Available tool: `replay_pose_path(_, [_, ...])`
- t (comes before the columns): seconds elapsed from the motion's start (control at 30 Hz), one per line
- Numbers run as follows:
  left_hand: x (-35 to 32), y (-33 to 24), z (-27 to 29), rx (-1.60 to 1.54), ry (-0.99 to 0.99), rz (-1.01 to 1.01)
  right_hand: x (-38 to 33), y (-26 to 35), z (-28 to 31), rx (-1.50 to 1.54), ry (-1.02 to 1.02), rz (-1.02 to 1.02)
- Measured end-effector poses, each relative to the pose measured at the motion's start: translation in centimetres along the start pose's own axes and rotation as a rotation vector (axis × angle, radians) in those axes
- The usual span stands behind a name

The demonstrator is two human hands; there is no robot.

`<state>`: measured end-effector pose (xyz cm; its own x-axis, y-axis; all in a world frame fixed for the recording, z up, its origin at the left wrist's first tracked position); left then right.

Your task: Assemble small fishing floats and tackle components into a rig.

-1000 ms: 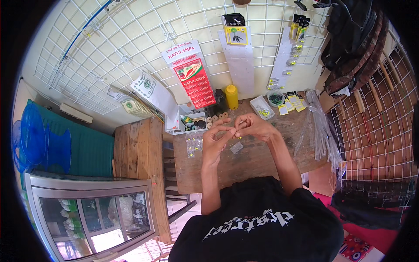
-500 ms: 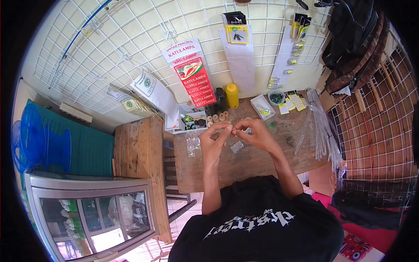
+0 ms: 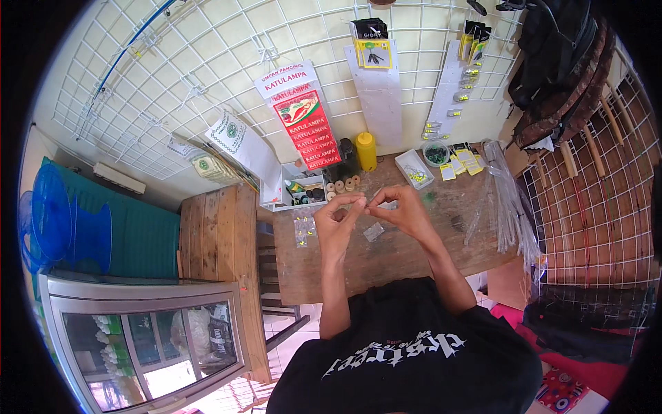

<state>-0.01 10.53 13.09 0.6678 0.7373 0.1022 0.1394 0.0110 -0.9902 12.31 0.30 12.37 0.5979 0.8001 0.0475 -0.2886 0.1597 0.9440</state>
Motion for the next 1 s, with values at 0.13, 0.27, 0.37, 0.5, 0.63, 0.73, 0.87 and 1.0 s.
replay_pose_path(0.13, [0.1,0.3,0.2,-0.003,-0.016,-0.023,-0.3,-0.6,-0.3,-0.021,-0.052,0.021])
replay_pose_path(0.27, [0.2,0.6,0.4,-0.013,-0.023,-0.035,-0.5,-1.0,-0.7,0.205,0.048,-0.061])
replay_pose_path(0.37, [0.2,0.6,0.3,-0.001,-0.038,-0.017,-0.6,-1.9,-1.1,0.393,0.08,-0.146])
replay_pose_path(0.5, [0.1,0.5,0.4,0.003,-0.043,-0.031,-1.1,-1.4,-1.5,0.58,0.072,-0.241])
replay_pose_path(0.63, [0.1,0.4,0.3,0.049,-0.023,-0.072,-1.0,-2.5,-1.8,0.52,0.041,-0.277])
replay_pose_path(0.73, [0.1,0.1,0.2,0.086,-0.006,-0.092,-1.0,-2.4,-1.9,0.329,-0.069,-0.138])
replay_pose_path(0.87, [0.1,0.0,0.3,0.138,0.007,-0.056,-1.1,-2.2,-1.9,0.316,-0.086,-0.174])
replay_pose_path(1.0, [0.2,0.7,0.7,0.137,0.009,-0.031,-1.4,-2.1,-2.0,0.481,0.008,-0.226])
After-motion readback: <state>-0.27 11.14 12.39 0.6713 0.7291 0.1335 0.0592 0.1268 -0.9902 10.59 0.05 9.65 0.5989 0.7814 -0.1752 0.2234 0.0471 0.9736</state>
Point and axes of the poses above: each hand's wrist, its own x-axis towards the middle knuckle, its own z-axis out of the back of the hand, y = z × x, the point moved 3 cm from there along x, towards the middle knuckle, and after that the axes turned 7 degrees about -z, right-handed, at the moved point
